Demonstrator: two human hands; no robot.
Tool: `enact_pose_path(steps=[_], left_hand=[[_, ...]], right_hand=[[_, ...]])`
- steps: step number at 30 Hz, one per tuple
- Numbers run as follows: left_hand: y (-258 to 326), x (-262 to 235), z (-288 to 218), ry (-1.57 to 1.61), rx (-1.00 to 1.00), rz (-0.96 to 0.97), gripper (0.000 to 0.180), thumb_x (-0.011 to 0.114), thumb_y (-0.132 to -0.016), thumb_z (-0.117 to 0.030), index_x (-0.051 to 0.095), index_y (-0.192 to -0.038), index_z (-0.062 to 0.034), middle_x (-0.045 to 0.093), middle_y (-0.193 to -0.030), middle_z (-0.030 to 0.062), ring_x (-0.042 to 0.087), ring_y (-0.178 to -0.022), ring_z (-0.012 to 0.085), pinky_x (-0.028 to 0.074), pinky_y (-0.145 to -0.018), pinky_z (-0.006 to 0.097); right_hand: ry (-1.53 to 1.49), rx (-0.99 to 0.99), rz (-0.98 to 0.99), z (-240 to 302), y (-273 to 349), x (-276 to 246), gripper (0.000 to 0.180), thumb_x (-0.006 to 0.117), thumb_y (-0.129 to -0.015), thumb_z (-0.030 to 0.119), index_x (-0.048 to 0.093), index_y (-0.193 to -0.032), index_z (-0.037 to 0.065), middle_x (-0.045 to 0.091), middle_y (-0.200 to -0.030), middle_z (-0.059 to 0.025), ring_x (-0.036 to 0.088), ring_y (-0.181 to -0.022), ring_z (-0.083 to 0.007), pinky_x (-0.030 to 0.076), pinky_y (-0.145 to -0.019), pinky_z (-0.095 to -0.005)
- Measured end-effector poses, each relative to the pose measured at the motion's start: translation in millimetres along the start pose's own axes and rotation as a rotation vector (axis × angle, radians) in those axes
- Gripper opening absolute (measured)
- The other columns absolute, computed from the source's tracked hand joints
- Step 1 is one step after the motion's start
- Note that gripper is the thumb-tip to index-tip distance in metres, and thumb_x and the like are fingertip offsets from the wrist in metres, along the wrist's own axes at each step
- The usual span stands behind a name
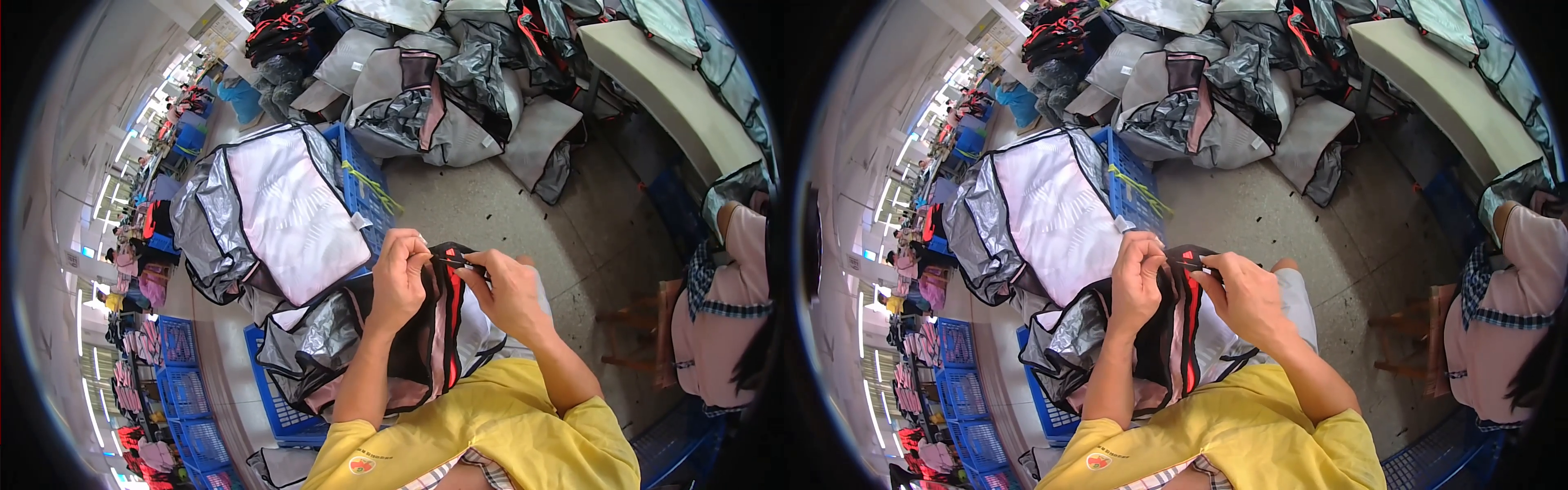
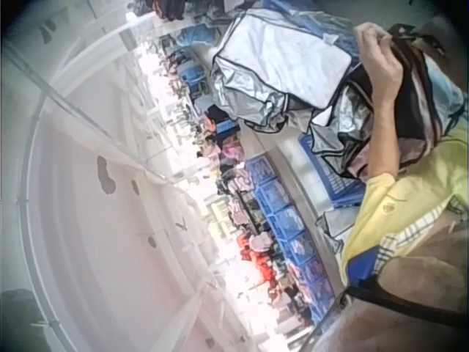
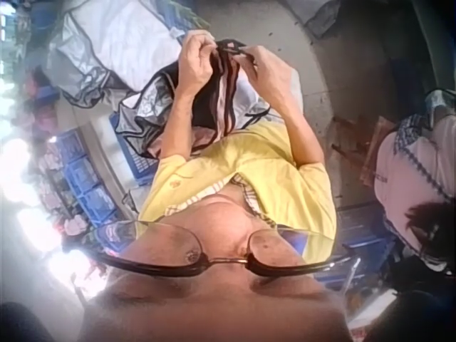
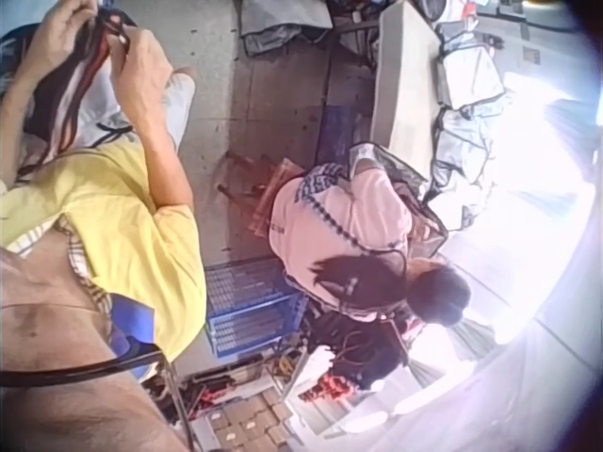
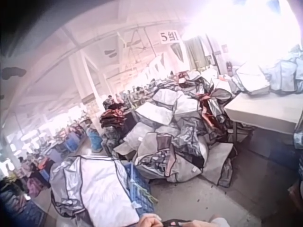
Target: Zipping up, tagging, and organizing large textile bags into crates in a factory setting.
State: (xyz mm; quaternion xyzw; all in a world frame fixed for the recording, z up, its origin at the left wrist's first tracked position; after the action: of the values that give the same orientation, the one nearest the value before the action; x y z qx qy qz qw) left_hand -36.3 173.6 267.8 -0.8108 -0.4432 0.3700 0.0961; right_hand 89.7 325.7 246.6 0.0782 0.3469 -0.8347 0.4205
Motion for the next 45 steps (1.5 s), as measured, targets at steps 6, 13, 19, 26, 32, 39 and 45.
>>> enact_pose_path(steps=[6,13,19,26,32,39,45], left_hand=[[0.0,-0.2,-3.7,-0.007,0.002,0.001,0.006,0.062,-0.099,0.001,0.056,-0.098,0.0011,0.059,-0.101,0.0126,0.061,-0.081,0.0245,0.052,-0.072,0.033],[-1.6,-4.3,-0.5,0.002,-0.018,-0.039,0.006,0.061,-0.101,-0.001,0.056,-0.097,0.001,0.059,-0.1,0.0117,0.061,-0.086,0.025,0.052,-0.075,0.033],[1.7,-18.1,-5.5,0.013,-0.084,-0.091,0.009,0.061,-0.103,-0.007,0.06,-0.101,0.0014,0.064,-0.102,0.0134,0.065,-0.093,0.0276,0.052,-0.083,0.035],[75.8,-173.9,-7.9,-0.787,-0.331,0.085,0.085,0.09,-0.071,-0.027,0.051,-0.142,-0.0012,0.056,-0.141,0.0236,0.048,-0.134,0.0468,0.038,-0.115,0.052],[156.4,-215.7,144.5,-0.985,-0.625,0.477,0.07,0.08,-0.081,-0.035,0.056,-0.135,0.003,0.062,-0.126,0.0313,0.058,-0.116,0.046,0.046,-0.1,0.052],[200.0,-294.2,53.0,-1.094,-0.827,0.224,0.035,0.068,-0.084,-0.02,0.073,-0.111,0.0009,0.071,-0.095,0.0296,0.066,-0.089,0.05,0.052,-0.08,0.056],[149.4,-321.5,-27.0,-1.273,-0.675,0.281,0.035,0.067,-0.086,-0.021,0.076,-0.115,-0.0034,0.07,-0.095,0.0325,0.068,-0.093,0.0511,0.052,-0.082,0.055]], right_hand=[[-0.009,-0.08,-0.031,2.2,-7.8,9.4,0.023,0.081,-0.09,0.016,0.066,-0.103,0.004,0.07,-0.082,-0.0129,0.069,-0.07,-0.0305,0.051,-0.059,-0.0389],[-0.182,0.182,-0.006,-7.9,5.2,7.9,0.02,0.077,-0.095,0.01,0.065,-0.109,0.001,0.071,-0.084,-0.0112,0.067,-0.071,-0.0191,0.053,-0.065,-0.031],[-0.263,0.422,-0.1,-60.2,43.7,2.3,0.02,0.072,-0.1,0.009,0.062,-0.113,-0.001,0.07,-0.09,-0.0078,0.062,-0.078,-0.0124,0.053,-0.073,-0.0277],[-0.177,0.535,-0.07,-94.3,106.8,-14.9,0.021,0.074,-0.1,0.016,0.064,-0.111,0.001,0.072,-0.087,-0.0114,0.066,-0.078,-0.0106,0.056,-0.074,-0.0311],[-0.201,0.688,-0.061,-99.7,109.9,-37.4,0.031,0.073,-0.101,0.027,0.061,-0.116,0.002,0.074,-0.092,-0.0164,0.071,-0.082,-0.021,0.056,-0.076,-0.0361],[-0.071,0.751,-0.028,-132.9,116.7,-47.0,0.035,0.071,-0.101,0.034,0.062,-0.117,0.004,0.075,-0.097,-0.0186,0.073,-0.085,-0.0296,0.056,-0.078,-0.039],[-0.113,0.795,0.001,-187.1,138.6,-33.9,0.042,0.07,-0.1,0.042,0.063,-0.116,0.004,0.075,-0.095,-0.0194,0.074,-0.089,-0.0357,0.057,-0.078,-0.0425]])
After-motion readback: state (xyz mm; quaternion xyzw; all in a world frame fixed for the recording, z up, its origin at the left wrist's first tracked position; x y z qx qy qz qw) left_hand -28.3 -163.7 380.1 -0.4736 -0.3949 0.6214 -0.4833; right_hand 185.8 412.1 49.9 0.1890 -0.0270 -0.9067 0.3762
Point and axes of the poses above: each hand's wrist, its own y-axis away from the middle knuckle, its own x-axis out of the palm, z = x × y, the point moved 2 cm from there along -y, towards the middle knuckle
